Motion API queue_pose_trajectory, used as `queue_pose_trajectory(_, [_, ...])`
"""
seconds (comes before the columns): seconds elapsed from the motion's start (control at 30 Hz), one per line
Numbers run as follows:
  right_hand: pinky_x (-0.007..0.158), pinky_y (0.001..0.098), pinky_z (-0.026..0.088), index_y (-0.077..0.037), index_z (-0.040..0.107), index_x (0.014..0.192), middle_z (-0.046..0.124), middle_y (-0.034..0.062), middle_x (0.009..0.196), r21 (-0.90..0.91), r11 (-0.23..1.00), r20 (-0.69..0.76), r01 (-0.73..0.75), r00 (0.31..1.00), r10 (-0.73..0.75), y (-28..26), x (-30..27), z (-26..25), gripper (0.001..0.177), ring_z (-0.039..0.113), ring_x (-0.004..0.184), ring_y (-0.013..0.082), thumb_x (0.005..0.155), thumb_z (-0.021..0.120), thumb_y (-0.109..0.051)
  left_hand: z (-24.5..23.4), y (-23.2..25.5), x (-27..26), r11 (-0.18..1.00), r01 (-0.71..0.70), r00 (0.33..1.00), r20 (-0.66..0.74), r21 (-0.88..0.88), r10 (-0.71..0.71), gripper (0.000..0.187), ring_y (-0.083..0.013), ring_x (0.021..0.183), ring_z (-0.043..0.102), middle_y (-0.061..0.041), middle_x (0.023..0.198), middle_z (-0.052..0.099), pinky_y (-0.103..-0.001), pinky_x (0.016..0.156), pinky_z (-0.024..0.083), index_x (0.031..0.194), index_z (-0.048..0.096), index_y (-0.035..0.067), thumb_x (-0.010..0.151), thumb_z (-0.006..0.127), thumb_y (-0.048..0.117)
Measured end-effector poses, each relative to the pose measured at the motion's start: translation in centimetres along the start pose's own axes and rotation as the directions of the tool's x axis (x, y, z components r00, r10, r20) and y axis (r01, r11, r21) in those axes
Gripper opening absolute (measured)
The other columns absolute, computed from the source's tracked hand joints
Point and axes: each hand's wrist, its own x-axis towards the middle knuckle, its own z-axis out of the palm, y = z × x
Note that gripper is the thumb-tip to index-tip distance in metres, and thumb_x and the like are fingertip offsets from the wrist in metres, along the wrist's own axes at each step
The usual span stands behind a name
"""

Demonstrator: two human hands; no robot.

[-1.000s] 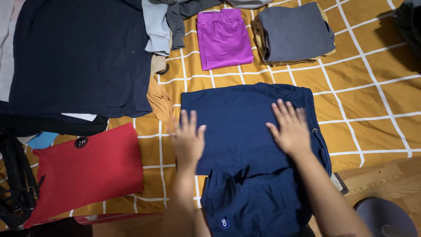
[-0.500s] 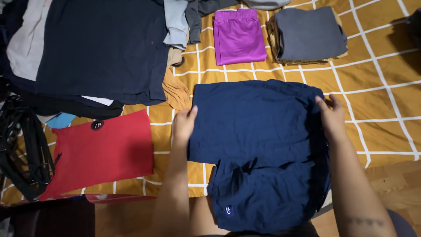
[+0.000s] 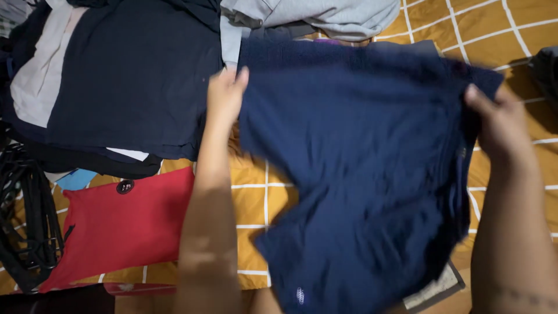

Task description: Folding various garments including shirts and shorts on a bed.

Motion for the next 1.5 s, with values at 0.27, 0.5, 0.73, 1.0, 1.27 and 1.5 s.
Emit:
queue_pose_trajectory(0.27, [0.090, 0.0300, 0.052, 0.005, 0.060, 0.138, 0.069, 0.0103, 0.122, -0.446, 0.865, -0.101, 0.232, 0.947, -0.306, 9.1, 8.4, -4.8, 0.053, 0.065, 0.109, 0.0181, 0.102, 0.080, -0.030, 5.6, 1.0, 0.7, 0.972, -0.047, 0.998, -0.035, 0.231, 0.057, 0.061, -0.0373, 0.102, 0.067, -0.022, 0.110, 0.068, -0.043, 0.086, 0.051, 0.142, 0.053, 0.003, 0.097, 0.075, 0.038])
queue_pose_trajectory(0.5, [0.078, 0.0412, 0.051, 0.002, 0.071, 0.128, 0.071, 0.0213, 0.101, -0.751, 0.627, -0.147, -0.206, 0.978, 0.145, 15.7, -7.8, -7.9, 0.061, 0.066, 0.090, 0.0301, 0.098, 0.072, -0.052, 0.7, -0.8, -18.5, 0.865, 0.380, 0.786, 0.378, 0.328, -0.489, 0.046, -0.0281, 0.071, 0.066, -0.019, 0.078, 0.068, -0.040, 0.067, 0.051, 0.095, 0.067, -0.001, 0.100, 0.061, 0.044])
queue_pose_trajectory(0.73, [0.076, 0.0372, 0.052, 0.008, 0.070, 0.117, 0.072, 0.0188, 0.095, -0.588, 0.729, -0.170, -0.351, 0.935, 0.313, 16.8, -12.9, -7.1, 0.064, 0.067, 0.083, 0.0253, 0.098, 0.069, -0.053, 2.4, -1.4, -23.7, 0.893, 0.450, 0.835, 0.349, 0.010, -0.425, 0.028, -0.0144, 0.074, 0.068, -0.009, 0.083, 0.073, -0.031, 0.069, 0.054, 0.100, 0.067, 0.000, 0.092, 0.074, 0.025])
queue_pose_trajectory(1.0, [0.061, 0.0390, 0.049, 0.008, 0.065, 0.110, 0.067, 0.0182, 0.086, -0.589, 0.749, -0.164, -0.302, 0.953, 0.255, 15.0, -13.5, -8.2, 0.046, 0.060, 0.071, 0.0259, 0.100, 0.077, -0.035, 1.7, -1.1, -22.0, 0.864, 0.446, 0.892, 0.199, -0.234, -0.406, 0.032, -0.0133, 0.081, 0.063, -0.007, 0.091, 0.068, -0.027, 0.074, 0.053, 0.119, 0.063, 0.001, 0.091, 0.074, 0.012])
queue_pose_trajectory(1.27, [0.060, 0.0278, 0.050, -0.001, 0.066, 0.106, 0.069, 0.0047, 0.086, -0.353, 0.878, -0.220, -0.323, 0.941, 0.258, 15.4, -17.0, -10.8, 0.037, 0.065, 0.073, 0.0147, 0.099, 0.072, -0.038, 2.3, 2.5, -39.6, 0.863, 0.504, 0.855, 0.157, -0.028, -0.494, 0.029, -0.0234, 0.089, 0.064, -0.009, 0.093, 0.070, -0.038, 0.083, 0.050, 0.096, 0.070, 0.006, 0.100, 0.058, 0.032])
queue_pose_trajectory(1.5, [0.058, 0.0312, 0.035, 0.000, 0.067, 0.099, 0.059, 0.0037, 0.079, -0.419, 0.832, -0.217, -0.365, 0.930, 0.298, 17.0, -15.8, -11.1, 0.038, 0.045, 0.067, 0.0152, 0.107, 0.073, -0.037, 3.7, 7.9, -39.1, 0.990, 0.094, 0.986, 0.129, 0.108, -0.108, 0.033, -0.0313, 0.084, 0.060, -0.014, 0.091, 0.068, -0.041, 0.075, 0.048, 0.092, 0.072, 0.000, 0.083, 0.080, 0.032])
